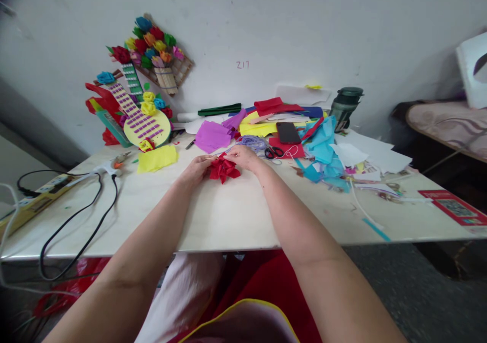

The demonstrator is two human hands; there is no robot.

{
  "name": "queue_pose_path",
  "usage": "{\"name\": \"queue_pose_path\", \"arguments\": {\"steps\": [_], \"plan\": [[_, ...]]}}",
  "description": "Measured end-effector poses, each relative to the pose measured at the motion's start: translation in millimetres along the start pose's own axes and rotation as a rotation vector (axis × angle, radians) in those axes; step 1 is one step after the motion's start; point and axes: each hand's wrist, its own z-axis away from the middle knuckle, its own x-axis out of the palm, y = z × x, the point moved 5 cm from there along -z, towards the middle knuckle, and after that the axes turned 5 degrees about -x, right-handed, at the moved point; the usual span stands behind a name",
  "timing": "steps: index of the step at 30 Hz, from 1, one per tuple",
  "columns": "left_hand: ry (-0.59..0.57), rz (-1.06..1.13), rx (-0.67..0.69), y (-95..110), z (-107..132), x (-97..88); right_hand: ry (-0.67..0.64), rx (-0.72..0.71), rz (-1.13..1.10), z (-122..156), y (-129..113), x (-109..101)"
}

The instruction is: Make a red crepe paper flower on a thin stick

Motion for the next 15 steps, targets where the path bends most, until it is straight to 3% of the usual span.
{"name": "queue_pose_path", "arguments": {"steps": [7, 15], "plan": [[-0.038, 0.025, 0.007, -2.9, -2.2, -1.3, 0.050, 0.051, -0.047, 0.0, 2.7, 0.6], [-0.059, 0.053, 0.001, -1.2, -0.2, 0.8, 0.002, -0.015, -0.101, -0.7, -4.6, 0.0]]}}
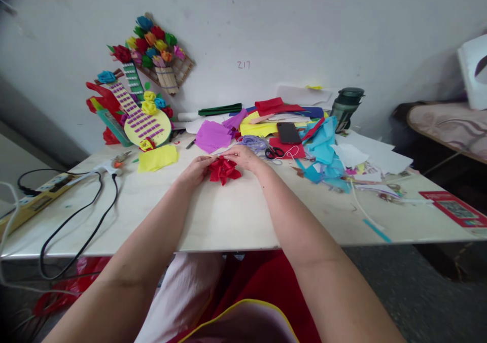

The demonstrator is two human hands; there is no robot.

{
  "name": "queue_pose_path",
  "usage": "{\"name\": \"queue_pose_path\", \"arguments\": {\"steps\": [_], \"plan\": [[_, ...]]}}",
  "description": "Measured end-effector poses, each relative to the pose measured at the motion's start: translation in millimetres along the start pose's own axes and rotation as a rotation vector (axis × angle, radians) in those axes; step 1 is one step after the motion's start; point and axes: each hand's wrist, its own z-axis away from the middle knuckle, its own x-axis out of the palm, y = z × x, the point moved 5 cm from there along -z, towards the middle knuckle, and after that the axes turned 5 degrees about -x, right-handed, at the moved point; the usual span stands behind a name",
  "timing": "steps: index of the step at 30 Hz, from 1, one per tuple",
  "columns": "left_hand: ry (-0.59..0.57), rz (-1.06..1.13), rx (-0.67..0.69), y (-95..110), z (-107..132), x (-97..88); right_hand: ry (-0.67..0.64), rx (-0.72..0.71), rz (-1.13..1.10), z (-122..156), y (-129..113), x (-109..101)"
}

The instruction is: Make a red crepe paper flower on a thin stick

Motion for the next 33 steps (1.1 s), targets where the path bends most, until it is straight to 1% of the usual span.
{"name": "queue_pose_path", "arguments": {"steps": [9, 15, 20, 28, 33], "plan": [[0.002, 0.028, 0.001, 3, 1, 2.1, -0.027, -0.018, 0.024, -2, -4, 3], [0.007, 0.059, 0.004, 1, -2, -0.6, -0.052, -0.057, 0.049, -3, -6, 5], [0.004, 0.103, 0.020, 1, -2, -0.3, -0.026, -0.073, 0.034, -3, -9, 4], [0.014, 0.233, 0.017, 4, 1, 7.0, 0.008, -0.017, 0.006, -4, -11, 7], [0.029, 0.209, 0.042, 2, -2, 1.7, 0.014, -0.047, 0.038, -5, -10, 9]]}}
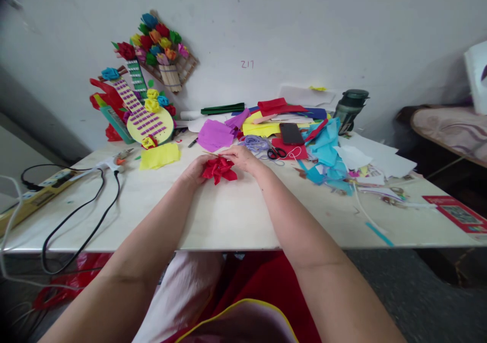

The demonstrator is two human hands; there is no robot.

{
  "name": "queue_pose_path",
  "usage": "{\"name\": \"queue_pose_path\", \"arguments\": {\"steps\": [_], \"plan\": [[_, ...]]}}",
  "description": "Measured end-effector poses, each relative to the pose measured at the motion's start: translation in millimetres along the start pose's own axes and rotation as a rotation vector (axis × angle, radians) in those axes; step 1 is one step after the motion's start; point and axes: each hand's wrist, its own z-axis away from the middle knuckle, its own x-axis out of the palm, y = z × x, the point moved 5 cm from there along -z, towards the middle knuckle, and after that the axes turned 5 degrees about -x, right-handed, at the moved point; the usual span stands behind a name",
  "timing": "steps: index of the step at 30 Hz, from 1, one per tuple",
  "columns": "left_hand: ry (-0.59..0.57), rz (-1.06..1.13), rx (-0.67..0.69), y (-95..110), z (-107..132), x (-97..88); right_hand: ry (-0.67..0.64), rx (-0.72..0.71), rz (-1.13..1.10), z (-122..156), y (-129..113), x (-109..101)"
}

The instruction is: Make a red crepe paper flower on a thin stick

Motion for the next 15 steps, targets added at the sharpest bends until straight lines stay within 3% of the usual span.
{"name": "queue_pose_path", "arguments": {"steps": [15], "plan": [[-0.010, -0.053, 0.036, 4.6, 7.1, 3.9, -0.032, -0.081, 0.061, -0.2, 1.2, 2.5]]}}
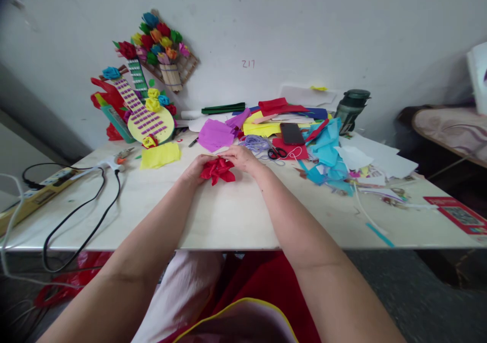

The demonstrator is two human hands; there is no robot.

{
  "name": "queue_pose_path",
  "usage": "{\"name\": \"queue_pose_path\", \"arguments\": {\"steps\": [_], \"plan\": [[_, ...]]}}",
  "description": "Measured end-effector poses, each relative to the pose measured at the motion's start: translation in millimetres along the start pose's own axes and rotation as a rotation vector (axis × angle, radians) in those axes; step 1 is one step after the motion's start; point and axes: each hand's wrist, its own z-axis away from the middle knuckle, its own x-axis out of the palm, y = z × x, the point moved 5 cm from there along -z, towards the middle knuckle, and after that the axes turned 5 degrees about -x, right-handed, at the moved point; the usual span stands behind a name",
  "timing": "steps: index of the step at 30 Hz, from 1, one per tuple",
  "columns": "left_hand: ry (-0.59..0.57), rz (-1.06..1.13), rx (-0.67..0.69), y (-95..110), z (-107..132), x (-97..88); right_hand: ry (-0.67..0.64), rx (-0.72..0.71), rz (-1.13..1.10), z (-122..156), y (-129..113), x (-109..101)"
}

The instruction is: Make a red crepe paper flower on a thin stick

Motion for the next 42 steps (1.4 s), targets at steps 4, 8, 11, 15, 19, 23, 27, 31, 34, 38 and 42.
{"name": "queue_pose_path", "arguments": {"steps": [4, 8, 11, 15, 19, 23, 27, 31, 34, 38, 42], "plan": [[-0.011, -0.025, 0.014, -1.9, -1.9, -2.2, -0.008, 0.011, 0.015, 1.0, -1.1, -1.2], [-0.004, -0.023, 0.026, -2.3, -2.1, -2.0, 0.001, 0.058, 0.030, 2.5, -4.2, -3.1], [-0.002, -0.034, -0.001, -2.9, -1.1, -0.2, 0.020, 0.094, 0.032, 3.2, -3.6, -3.9], [0.005, -0.032, -0.002, -2.7, -1.1, -0.4, 0.020, 0.105, 0.051, 3.0, -1.2, -3.6], [-0.017, -0.031, 0.001, -3.7, -2.1, -0.9, 0.012, 0.081, 0.063, 2.2, -2.4, -3.8], [-0.030, -0.020, 0.005, -4.4, -2.9, -1.4, -0.007, 0.052, 0.078, 1.8, -3.7, -3.7], [-0.037, -0.027, 0.001, -4.2, -4.1, -1.6, -0.003, 0.008, 0.092, 1.2, -3.8, -4.5], [-0.010, 0.005, -0.012, -3.5, -4.5, -2.0, 0.003, -0.023, 0.122, 0.3, -5.6, -4.7], [-0.010, 0.012, -0.005, -2.7, -3.9, -1.3, 0.011, -0.024, 0.137, 0.2, -7.8, -4.6], [-0.005, -0.007, 0.001, -2.4, -2.6, -1.3, 0.009, -0.020, 0.146, 0.4, -9.4, -4.6], [-0.011, 0.006, 0.010, -2.1, -1.7, -0.3, 0.002, -0.023, 0.148, 0.0, -9.1, -4.2]]}}
